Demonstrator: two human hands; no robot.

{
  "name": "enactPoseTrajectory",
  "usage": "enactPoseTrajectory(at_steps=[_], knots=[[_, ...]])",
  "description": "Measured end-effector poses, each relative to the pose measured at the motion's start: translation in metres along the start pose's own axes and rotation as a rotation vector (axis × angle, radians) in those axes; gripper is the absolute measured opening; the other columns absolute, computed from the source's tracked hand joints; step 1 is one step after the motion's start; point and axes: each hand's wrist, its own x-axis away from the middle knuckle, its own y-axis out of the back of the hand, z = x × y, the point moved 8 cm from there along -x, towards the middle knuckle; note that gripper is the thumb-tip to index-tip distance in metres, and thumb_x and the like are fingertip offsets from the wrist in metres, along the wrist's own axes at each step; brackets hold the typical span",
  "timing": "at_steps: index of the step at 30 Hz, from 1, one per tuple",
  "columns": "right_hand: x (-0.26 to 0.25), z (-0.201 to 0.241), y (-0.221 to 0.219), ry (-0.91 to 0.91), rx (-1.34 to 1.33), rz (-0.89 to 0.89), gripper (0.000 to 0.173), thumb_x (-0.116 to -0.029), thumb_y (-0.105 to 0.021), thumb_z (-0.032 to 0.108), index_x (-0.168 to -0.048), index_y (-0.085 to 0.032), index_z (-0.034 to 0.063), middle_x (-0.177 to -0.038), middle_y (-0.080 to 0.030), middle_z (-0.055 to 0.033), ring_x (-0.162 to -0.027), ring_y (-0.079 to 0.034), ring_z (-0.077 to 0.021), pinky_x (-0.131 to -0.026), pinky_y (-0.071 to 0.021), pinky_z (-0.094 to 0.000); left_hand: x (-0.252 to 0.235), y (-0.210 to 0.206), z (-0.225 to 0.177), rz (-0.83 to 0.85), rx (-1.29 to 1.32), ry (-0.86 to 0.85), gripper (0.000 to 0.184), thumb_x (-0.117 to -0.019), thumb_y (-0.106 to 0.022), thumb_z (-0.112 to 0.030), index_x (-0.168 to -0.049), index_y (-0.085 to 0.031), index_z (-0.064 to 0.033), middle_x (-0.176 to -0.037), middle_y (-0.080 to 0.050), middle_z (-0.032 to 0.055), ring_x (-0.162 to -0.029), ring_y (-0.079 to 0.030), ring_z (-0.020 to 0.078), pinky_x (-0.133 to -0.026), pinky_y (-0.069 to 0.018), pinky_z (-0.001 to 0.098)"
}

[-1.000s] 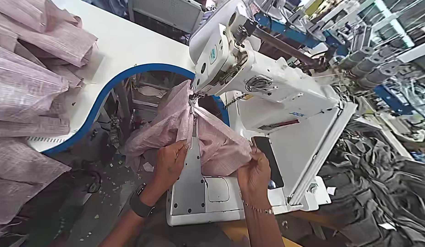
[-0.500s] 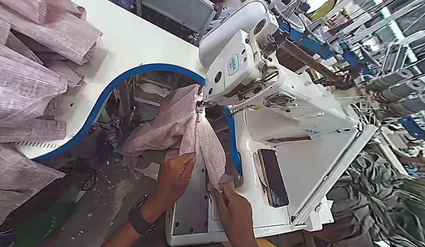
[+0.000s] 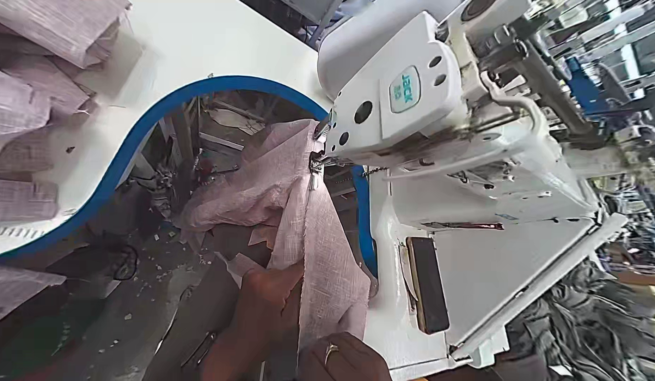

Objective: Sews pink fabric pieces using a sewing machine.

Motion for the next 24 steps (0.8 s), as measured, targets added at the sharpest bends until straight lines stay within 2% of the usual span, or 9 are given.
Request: enactPoseTrajectory(at_steps=[4,7,12,15,19,21,22,24], knots=[[-0.020,-0.015,0.004,-0.038,0.070,0.006,0.019,-0.0959,-0.057,0.007,-0.082,-0.071,0.0068,-0.066,-0.064,-0.0083,-0.055,-0.061,-0.0211,-0.051,-0.0476,-0.0307,-0.015,-0.007,0.020,-0.044,0.092,0.083,0.028,-0.0976,-0.050,-0.015,-0.090,-0.075,-0.0034,-0.059,-0.063,0.0033,-0.050,-0.057,0.0059,-0.048,-0.0436,0.0210],[-0.032,-0.021,0.007,-0.098,0.127,-0.050,0.018,-0.0961,-0.058,0.007,-0.083,-0.070,0.0056,-0.064,-0.063,-0.0085,-0.049,-0.059,-0.0205,-0.044,-0.0454,-0.0304,-0.036,-0.012,0.028,-0.046,0.149,0.098,0.027,-0.0985,-0.050,-0.013,-0.090,-0.073,-0.0029,-0.059,-0.062,0.0027,-0.050,-0.056,0.0049,-0.049,-0.0443,0.0203],[-0.043,-0.032,0.006,-0.208,0.258,-0.178,0.018,-0.0947,-0.059,0.011,-0.082,-0.071,0.0037,-0.057,-0.061,-0.0067,-0.042,-0.055,-0.0168,-0.040,-0.0429,-0.0272,-0.042,-0.010,0.021,-0.003,0.089,0.083,0.028,-0.0979,-0.050,-0.016,-0.082,-0.070,-0.0048,-0.050,-0.050,0.0009,-0.042,-0.047,0.0089,-0.042,-0.0363,0.0241],[-0.050,-0.040,0.006,-0.277,0.263,-0.168,0.021,-0.0948,-0.061,0.016,-0.082,-0.072,0.0023,-0.054,-0.060,-0.0072,-0.042,-0.057,-0.0176,-0.039,-0.0439,-0.0286,-0.031,-0.007,0.021,0.049,0.107,0.067,0.028,-0.0984,-0.052,-0.017,-0.086,-0.074,-0.0056,-0.051,-0.052,0.0006,-0.042,-0.048,0.0091,-0.042,-0.0364,0.0252],[-0.052,-0.042,0.004,-0.278,0.230,-0.025,0.023,-0.0878,-0.068,0.022,-0.076,-0.070,0.0014,-0.052,-0.058,-0.0086,-0.042,-0.059,-0.0210,-0.038,-0.0441,-0.0334,-0.034,-0.008,0.024,0.098,0.076,0.057,0.027,-0.0987,-0.051,-0.017,-0.093,-0.076,-0.0061,-0.053,-0.055,0.0013,-0.044,-0.052,0.0125,-0.043,-0.0399,0.0293],[-0.044,-0.039,0.003,-0.281,0.146,0.124,0.026,-0.0889,-0.068,0.022,-0.075,-0.067,-0.0004,-0.053,-0.057,-0.0122,-0.044,-0.061,-0.0266,-0.040,-0.0457,-0.0395,-0.034,-0.007,0.024,0.116,0.071,0.066,0.029,-0.0974,-0.052,-0.015,-0.103,-0.078,-0.0045,-0.057,-0.061,0.0026,-0.047,-0.057,0.0139,-0.045,-0.0442,0.0309],[-0.042,-0.039,0.002,-0.280,0.085,0.202,0.028,-0.0913,-0.068,0.022,-0.076,-0.067,-0.0023,-0.055,-0.059,-0.0148,-0.047,-0.063,-0.0302,-0.043,-0.0479,-0.0433,-0.036,-0.007,0.025,0.107,0.077,0.070,0.029,-0.0974,-0.052,-0.014,-0.106,-0.078,-0.0036,-0.058,-0.061,0.0027,-0.047,-0.055,0.0136,-0.046,-0.0435,0.0303],[-0.040,-0.037,0.003,-0.253,0.004,0.283,0.031,-0.0941,-0.066,0.022,-0.077,-0.066,-0.0041,-0.059,-0.060,-0.0171,-0.051,-0.064,-0.0326,-0.045,-0.0485,-0.0453,-0.037,-0.005,0.028,0.066,0.099,0.098,0.030,-0.0970,-0.053,-0.012,-0.108,-0.078,-0.0020,-0.060,-0.064,0.0035,-0.047,-0.056,0.0131,-0.047,-0.0446,0.0294]])
